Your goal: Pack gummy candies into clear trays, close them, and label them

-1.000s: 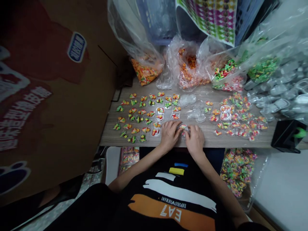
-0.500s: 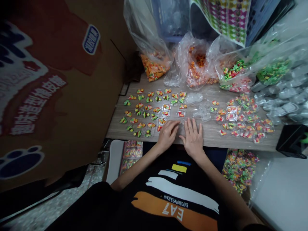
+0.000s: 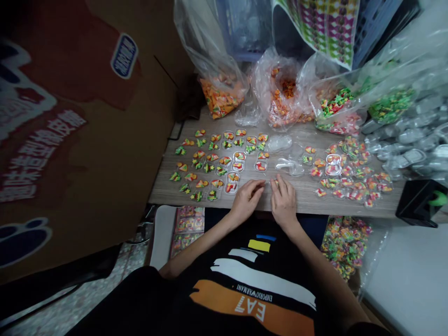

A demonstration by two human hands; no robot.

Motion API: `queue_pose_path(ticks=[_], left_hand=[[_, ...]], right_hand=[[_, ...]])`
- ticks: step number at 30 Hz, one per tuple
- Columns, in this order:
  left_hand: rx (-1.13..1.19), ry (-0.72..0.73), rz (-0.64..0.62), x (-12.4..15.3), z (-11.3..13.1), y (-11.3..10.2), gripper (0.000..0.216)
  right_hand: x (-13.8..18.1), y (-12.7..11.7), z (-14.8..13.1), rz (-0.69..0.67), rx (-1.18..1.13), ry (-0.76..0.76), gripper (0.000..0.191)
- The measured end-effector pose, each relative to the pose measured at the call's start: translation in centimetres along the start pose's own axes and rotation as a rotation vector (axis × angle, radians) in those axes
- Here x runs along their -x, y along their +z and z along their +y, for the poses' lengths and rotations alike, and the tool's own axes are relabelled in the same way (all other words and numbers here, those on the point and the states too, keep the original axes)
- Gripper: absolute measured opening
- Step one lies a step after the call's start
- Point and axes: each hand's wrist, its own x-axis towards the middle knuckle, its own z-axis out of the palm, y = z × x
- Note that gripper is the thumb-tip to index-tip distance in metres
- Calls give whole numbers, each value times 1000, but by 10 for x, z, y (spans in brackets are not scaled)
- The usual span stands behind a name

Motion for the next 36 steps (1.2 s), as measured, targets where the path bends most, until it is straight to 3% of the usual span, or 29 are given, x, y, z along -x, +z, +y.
queue_pose_path(ticks=[10,13,17,20,23,26,29,32,36], left_hand=[[31,-47,-14,-4,2,0,23],[126,-138,-37,-5,1,5,25],[516,-460,-118,-8,3,14,31],[897,-659,-104,-11,12,17,25],[1247,-716,-65,-16,25,17,17],[1451,-748,-10,-23,34,13,11],[1460,-769,5,-29,36,4,6],[1401,-744,4,-33,33,-10,11],[1313,-661,43,-34,31,-21,20]], right_hand=[[12,-7,2,-9,35,67,54],[10,-10,5,10,12,113,48],[-1,-12,0,98,-127,159,41],[-9,-13,-12,158,-289,209,39],[-16,-14,-26,170,-363,219,42],[-20,-18,-35,138,-394,176,48],[-21,-25,-37,159,-465,224,50],[-21,-31,-33,218,-660,446,43],[-26,-35,-35,73,-1059,651,33]])
